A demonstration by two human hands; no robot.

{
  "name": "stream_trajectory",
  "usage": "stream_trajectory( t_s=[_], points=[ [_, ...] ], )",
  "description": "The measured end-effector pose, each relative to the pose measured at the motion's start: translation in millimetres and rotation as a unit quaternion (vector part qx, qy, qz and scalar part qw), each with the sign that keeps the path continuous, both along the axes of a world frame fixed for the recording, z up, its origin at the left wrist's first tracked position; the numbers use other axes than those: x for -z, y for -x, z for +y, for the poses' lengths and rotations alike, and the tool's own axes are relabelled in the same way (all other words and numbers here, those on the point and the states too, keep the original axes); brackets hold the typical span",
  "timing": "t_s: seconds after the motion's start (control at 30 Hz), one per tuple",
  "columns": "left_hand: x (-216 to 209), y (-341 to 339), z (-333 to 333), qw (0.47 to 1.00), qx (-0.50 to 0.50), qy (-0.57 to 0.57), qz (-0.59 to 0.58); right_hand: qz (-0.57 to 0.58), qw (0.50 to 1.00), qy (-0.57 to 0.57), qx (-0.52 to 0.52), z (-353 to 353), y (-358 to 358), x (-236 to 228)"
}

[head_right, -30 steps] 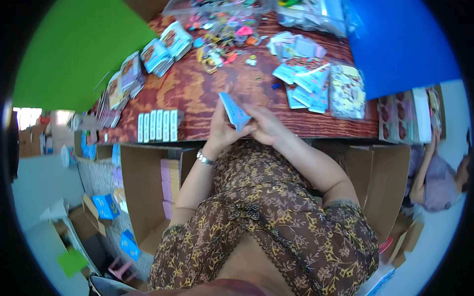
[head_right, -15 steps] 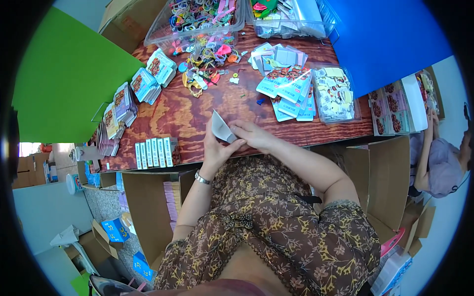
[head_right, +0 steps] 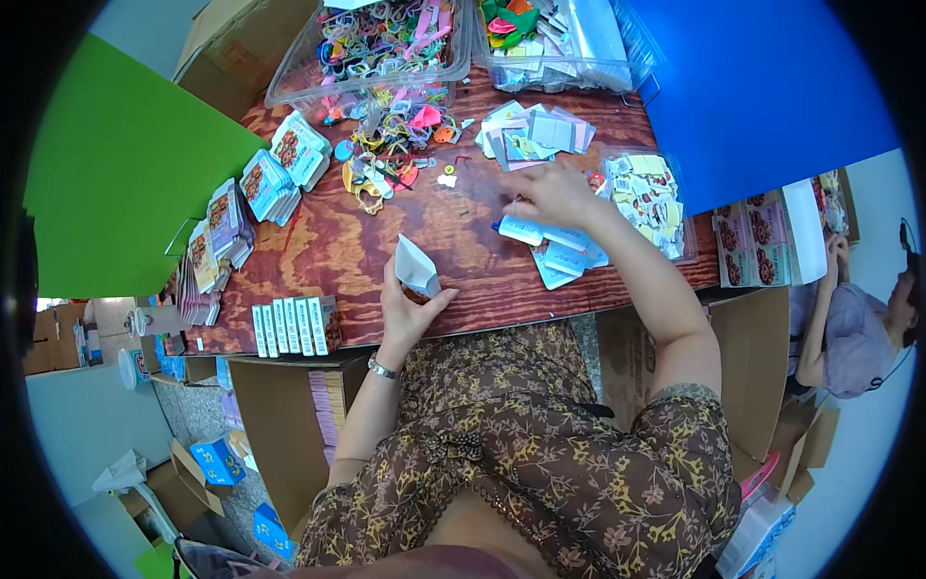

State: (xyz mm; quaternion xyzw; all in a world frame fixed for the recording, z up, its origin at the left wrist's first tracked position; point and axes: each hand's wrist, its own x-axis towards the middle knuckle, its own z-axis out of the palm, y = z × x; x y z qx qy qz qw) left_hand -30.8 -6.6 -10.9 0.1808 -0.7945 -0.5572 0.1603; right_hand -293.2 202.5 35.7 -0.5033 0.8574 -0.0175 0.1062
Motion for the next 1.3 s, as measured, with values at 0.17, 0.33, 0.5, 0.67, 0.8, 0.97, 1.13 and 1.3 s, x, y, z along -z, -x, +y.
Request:
stream_trajectory(
  t_s=[0.17,0.33,0.5,0.67,0.8,0.97,1.13,1.3],
  points=[
    [-10.3,5.4,3.4,0.999,0.013,0.031,-0.009,0.070,0.970,-0.010,0.234,-9.3,71.6,4.5],
    [2.9,11.2,0.0,0.997,0.028,0.075,0.000,-0.057,0.973,-0.096,0.204,-8.5,129.8,58.4],
    [-5.3,2.5,0.3,0.999,0.012,0.037,-0.032,-0.074,0.975,-0.112,0.179,-52.3,100.0,10.6],
    [-6.1,4.2,-4.5,0.998,0.019,0.033,-0.045,-0.062,0.970,-0.048,0.230,-41.7,110.2,5.7],
    [3.4,6.9,-3.1,0.994,0.025,0.101,0.014,-0.012,0.977,-0.081,0.196,-38.9,111.6,21.6],
    [-1.4,18.9,7.6,0.974,-0.028,0.224,-0.004,0.076,0.979,-0.054,0.183,-40.4,107.1,26.5],
    [-13.1,50.2,20.7,0.916,-0.057,0.396,-0.012,0.086,0.974,0.053,0.202,-39.9,98.9,16.0],
    [-15.9,82.2,30.4,0.878,0.044,0.456,-0.139,-0.031,0.952,0.287,0.104,-18.7,119.6,36.0]
  ],
)
